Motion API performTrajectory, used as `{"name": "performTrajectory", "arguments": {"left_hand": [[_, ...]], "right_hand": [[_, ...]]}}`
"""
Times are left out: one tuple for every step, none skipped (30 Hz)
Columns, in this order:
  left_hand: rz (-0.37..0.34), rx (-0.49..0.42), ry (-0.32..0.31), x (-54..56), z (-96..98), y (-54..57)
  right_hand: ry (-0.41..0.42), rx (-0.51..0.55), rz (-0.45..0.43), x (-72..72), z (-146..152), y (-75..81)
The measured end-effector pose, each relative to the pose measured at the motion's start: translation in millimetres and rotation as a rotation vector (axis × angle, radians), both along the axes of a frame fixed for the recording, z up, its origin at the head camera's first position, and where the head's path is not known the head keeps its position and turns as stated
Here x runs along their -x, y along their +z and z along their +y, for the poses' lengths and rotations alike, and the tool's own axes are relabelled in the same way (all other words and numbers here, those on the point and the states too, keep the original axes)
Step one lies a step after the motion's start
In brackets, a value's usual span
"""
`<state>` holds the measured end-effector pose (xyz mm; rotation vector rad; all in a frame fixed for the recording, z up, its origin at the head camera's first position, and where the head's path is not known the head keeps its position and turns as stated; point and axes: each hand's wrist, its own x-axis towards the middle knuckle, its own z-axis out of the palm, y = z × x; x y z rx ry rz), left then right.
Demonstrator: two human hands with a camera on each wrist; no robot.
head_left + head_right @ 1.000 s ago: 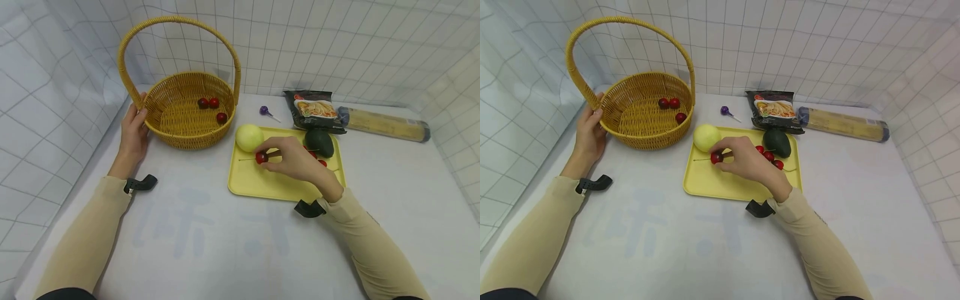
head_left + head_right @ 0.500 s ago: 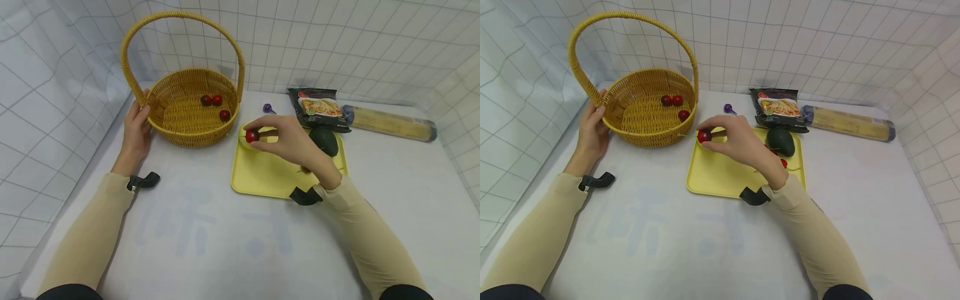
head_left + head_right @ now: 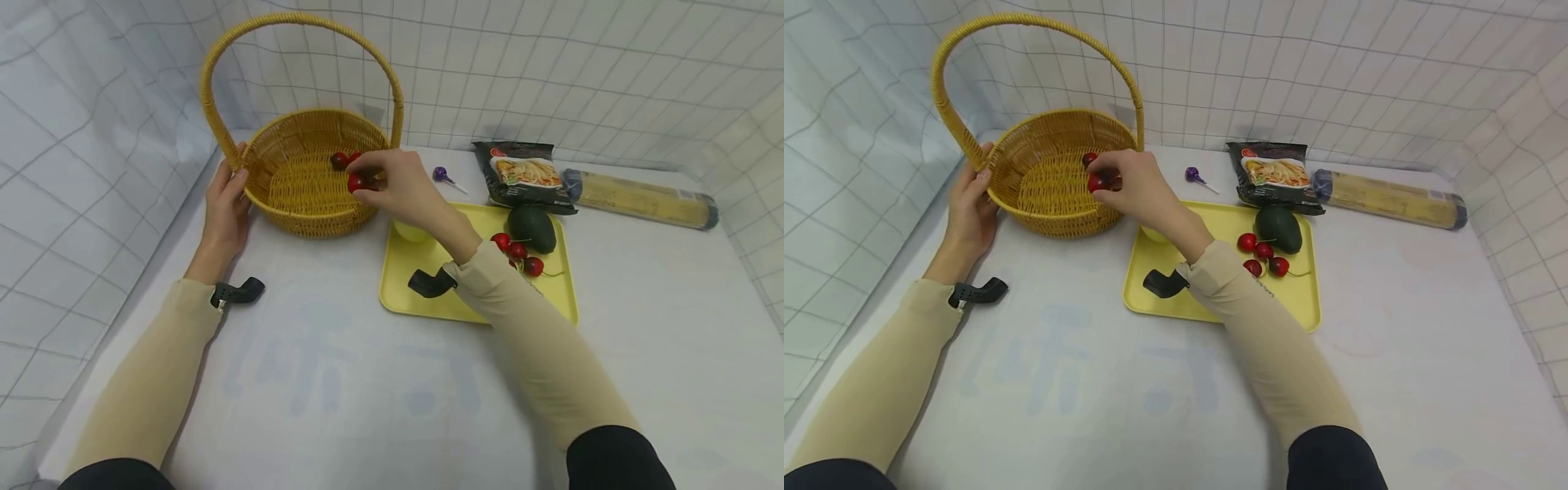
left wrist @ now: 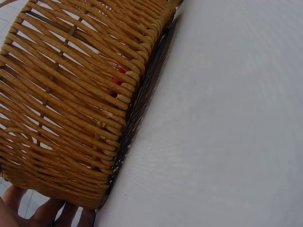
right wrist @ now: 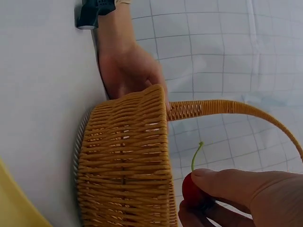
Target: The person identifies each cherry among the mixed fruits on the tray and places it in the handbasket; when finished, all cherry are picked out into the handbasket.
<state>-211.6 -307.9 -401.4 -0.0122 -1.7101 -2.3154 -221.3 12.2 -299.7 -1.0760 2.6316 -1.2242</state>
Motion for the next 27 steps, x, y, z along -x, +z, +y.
{"name": "performTrajectory", "arguments": {"left_hand": [[0.001,-0.001,0.001,0.2,-0.4,-0.8],[0.002,-0.001,0.004,0.5,-0.5,-1.5],[0.003,-0.008,0.004,1.0,-0.3,-2.0],[0.001,-0.007,0.004,1.3,0.1,-2.5],[-0.002,0.0,0.004,1.6,0.5,-2.8],[-0.005,0.003,0.003,2.0,1.0,-3.0],[-0.008,0.001,0.001,2.1,1.5,-2.9],[-0.009,0.008,0.0,2.3,2.0,-2.7],[-0.011,0.013,-0.001,2.4,2.5,-2.3],[-0.014,0.027,0.002,2.2,2.7,-2.0],[-0.015,0.033,0.004,1.8,2.8,-1.5],[-0.015,0.034,0.008,1.4,2.8,-1.0],[-0.013,0.029,0.01,0.7,2.6,-0.5],[-0.012,0.033,0.014,0.1,2.3,-0.2],[-0.012,0.029,0.015,-0.6,1.8,0.1],[-0.011,0.027,0.016,-1.3,1.4,0.4],[-0.009,0.029,0.016,-2.0,0.8,0.6],[-0.008,0.033,0.018,-2.5,0.0,0.6],[-0.006,0.034,0.015,-2.2,0.2,0.8],[-0.007,0.043,0.013,-1.9,0.4,0.9],[-0.008,0.046,0.013,-1.6,0.8,1.1],[-0.009,0.05,0.015,-1.3,1.1,1.2],[-0.009,0.05,0.016,-1.0,1.0,1.0],[-0.009,0.048,0.018,-0.7,0.9,0.8],[-0.01,0.043,0.017,-0.6,0.9,0.6],[-0.01,0.041,0.017,-0.6,0.9,0.6],[-0.01,0.041,0.017,-0.7,0.7,0.5]], "right_hand": [[-0.003,-0.021,-0.007,1.7,-4.7,-1.2],[-0.006,-0.044,-0.018,3.4,-8.7,-2.1],[-0.008,-0.061,-0.02,4.5,-11.6,-3.0],[-0.012,-0.072,-0.02,5.1,-13.2,-4.0],[-0.017,-0.07,-0.025,5.1,-13.7,-4.8],[-0.024,-0.066,-0.022,4.3,-12.9,-5.1],[-0.031,-0.056,-0.018,3.4,-11.3,-5.4],[-0.036,-0.038,-0.01,2.0,-8.4,-5.7],[-0.04,-0.017,0.001,-0.1,-4.7,-5.7],[-0.044,-0.003,0.006,-2.3,-0.4,-5.6],[-0.044,0.015,0.012,-4.5,4.2,-5.6],[-0.043,0.025,0.021,-6.9,8.9,-5.4],[-0.041,0.039,0.026,-8.9,13.5,-5.6],[-0.041,0.047,0.032,-11.1,18.4,-5.8],[-0.042,0.052,0.036,-13.2,23.4,-5.9],[-0.047,0.051,0.042,-15.3,28.7,-6.1],[-0.05,0.057,0.051,-17.2,33.9,-6.3],[-0.057,0.058,0.062,-19.2,39.2,-6.5],[-0.064,0.06,0.079,-21.3,45.8,-6.5],[-0.073,0.061,0.092,-23.6,52.8,-6.7],[-0.083,0.059,0.105,-25.9,59.8,-7.0],[-0.093,0.056,0.117,-28.3,66.6,-7.1],[-0.1,0.06,0.126,-30.5,73.3,-7.3],[-0.107,0.061,0.131,-32.8,79.8,-7.7],[-0.112,0.064,0.132,-35.1,86.4,-8.1],[-0.119,0.066,0.135,-37.0,92.8,-8.8],[-0.127,0.067,0.139,-38.9,98.9,-9.3]]}}
